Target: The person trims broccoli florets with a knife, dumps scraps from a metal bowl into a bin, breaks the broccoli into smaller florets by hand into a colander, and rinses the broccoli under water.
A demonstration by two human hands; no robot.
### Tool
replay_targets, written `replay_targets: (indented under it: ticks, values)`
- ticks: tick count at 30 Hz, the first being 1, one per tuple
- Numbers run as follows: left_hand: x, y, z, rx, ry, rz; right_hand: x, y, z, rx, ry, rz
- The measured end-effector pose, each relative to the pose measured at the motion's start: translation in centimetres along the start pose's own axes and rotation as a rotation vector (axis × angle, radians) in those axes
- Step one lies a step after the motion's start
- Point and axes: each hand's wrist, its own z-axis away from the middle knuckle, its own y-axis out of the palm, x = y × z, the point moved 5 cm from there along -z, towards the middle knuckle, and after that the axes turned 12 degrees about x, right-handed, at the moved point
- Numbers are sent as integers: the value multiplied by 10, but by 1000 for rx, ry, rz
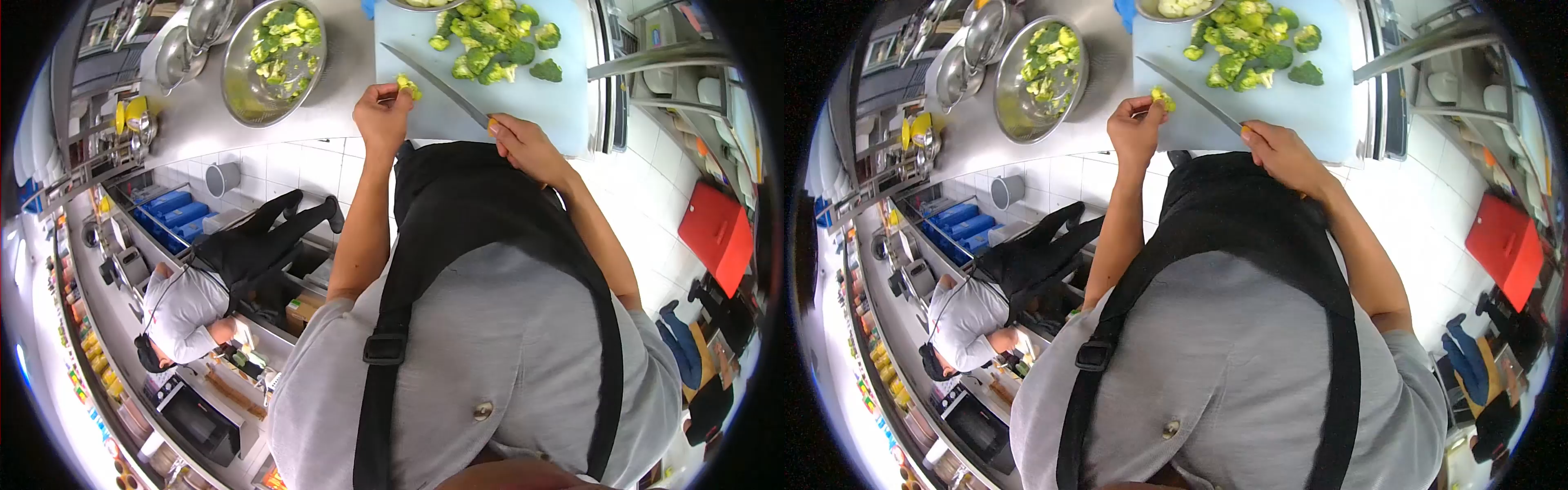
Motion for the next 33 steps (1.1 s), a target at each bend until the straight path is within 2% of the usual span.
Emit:
replay_targets:
  ticks: [3, 12, 21, 30, 33]
  values:
    - [2, 8, 3, -35, -45, -60, -2, 1, -1, 16, -15, 33]
    - [13, 10, -5, -25, -55, 56, 12, 5, 2, 16, -7, 24]
    - [16, 12, -7, -28, -67, 55, 17, 5, 2, -20, -67, 177]
    - [15, 9, -5, -11, -58, -21, 20, 4, -38, -18, -90, 252]
    - [20, 7, 1, 10, -54, 397, 16, -3, -36, 44, 15, 129]
